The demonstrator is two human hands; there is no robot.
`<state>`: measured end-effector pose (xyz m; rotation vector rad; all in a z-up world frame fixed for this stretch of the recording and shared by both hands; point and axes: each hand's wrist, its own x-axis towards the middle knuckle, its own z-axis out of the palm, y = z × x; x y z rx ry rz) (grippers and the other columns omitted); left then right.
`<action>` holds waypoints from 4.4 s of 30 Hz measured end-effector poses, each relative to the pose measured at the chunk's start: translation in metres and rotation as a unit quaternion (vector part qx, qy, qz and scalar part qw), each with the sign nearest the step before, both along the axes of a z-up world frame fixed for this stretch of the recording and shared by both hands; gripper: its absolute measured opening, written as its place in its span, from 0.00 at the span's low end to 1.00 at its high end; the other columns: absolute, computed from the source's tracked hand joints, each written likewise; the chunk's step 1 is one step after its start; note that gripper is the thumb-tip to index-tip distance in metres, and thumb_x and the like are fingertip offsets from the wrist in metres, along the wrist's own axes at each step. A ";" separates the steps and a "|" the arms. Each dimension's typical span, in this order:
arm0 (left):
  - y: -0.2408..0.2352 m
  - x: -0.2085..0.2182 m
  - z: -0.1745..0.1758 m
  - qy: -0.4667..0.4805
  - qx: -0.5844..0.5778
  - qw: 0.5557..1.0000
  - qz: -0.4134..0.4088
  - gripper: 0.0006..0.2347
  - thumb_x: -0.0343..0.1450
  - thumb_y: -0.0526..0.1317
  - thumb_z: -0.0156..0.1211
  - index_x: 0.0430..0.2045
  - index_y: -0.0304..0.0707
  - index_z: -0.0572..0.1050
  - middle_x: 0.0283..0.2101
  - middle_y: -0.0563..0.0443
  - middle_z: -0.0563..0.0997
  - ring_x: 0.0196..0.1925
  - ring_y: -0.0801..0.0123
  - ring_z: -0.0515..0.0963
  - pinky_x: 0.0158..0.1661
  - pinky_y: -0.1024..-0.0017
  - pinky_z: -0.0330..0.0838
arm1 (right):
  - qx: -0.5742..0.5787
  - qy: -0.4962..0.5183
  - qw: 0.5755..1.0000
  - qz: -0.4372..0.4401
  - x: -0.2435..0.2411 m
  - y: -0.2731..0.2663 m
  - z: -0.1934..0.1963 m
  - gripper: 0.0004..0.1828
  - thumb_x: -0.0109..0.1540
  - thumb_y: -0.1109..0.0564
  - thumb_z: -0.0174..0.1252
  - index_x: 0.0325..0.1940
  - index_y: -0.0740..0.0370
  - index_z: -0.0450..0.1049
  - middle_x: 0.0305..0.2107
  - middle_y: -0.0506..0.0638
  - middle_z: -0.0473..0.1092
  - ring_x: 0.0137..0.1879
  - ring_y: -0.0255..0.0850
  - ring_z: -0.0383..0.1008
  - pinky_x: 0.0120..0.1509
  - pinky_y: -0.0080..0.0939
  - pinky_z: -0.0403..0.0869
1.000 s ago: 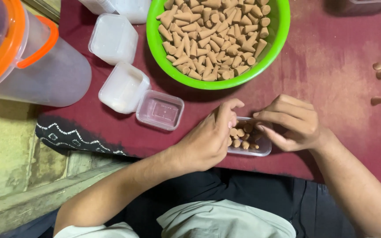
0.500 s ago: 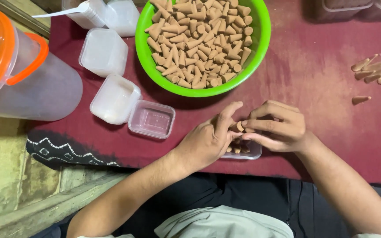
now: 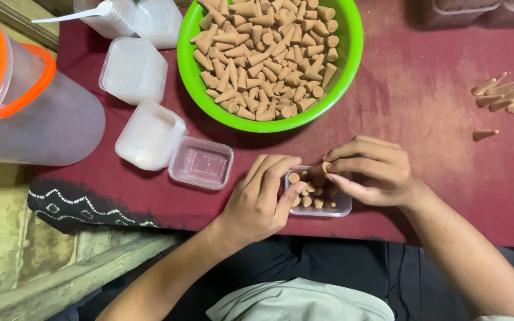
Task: The person is picking up incense cones from a large green bowl and neatly arranging them into small, clear plastic containers.
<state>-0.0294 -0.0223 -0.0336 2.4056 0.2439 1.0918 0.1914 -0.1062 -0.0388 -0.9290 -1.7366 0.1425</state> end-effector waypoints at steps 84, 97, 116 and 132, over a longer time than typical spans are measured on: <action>0.049 0.049 0.030 0.068 -0.117 0.984 -0.116 0.11 0.68 0.33 0.70 0.43 0.38 0.80 0.40 0.47 0.85 0.41 0.54 0.85 0.42 0.63 0.80 | -0.048 0.116 0.991 -0.045 0.014 0.008 -0.010 0.15 0.59 0.61 0.69 0.48 0.70 0.79 0.34 0.58 0.78 0.33 0.48 0.79 0.36 0.46 0.77; 0.018 0.025 0.028 -0.024 -0.110 0.993 -0.045 0.12 0.69 0.32 0.69 0.46 0.33 0.80 0.34 0.45 0.85 0.36 0.54 0.85 0.39 0.62 0.82 | -0.090 0.119 0.989 -0.022 0.019 -0.003 0.001 0.06 0.58 0.64 0.69 0.37 0.68 0.79 0.31 0.57 0.79 0.32 0.47 0.81 0.35 0.44 0.78; -0.002 -0.043 -0.036 -0.013 -0.158 0.985 0.061 0.13 0.72 0.29 0.63 0.51 0.26 0.76 0.42 0.41 0.83 0.41 0.63 0.87 0.47 0.74 0.86 | -0.120 -0.127 0.978 0.115 0.019 -0.004 0.018 0.06 0.59 0.58 0.68 0.34 0.64 0.80 0.35 0.53 0.79 0.34 0.41 0.73 0.38 0.35 0.73; -0.002 -0.044 -0.032 0.027 -0.161 0.985 0.060 0.10 0.77 0.31 0.53 0.49 0.22 0.75 0.45 0.38 0.83 0.45 0.58 0.85 0.47 0.71 0.85 | -0.108 -0.038 0.986 0.119 0.016 -0.012 0.017 0.05 0.58 0.60 0.67 0.33 0.64 0.77 0.31 0.55 0.77 0.34 0.40 0.84 0.37 0.28 0.84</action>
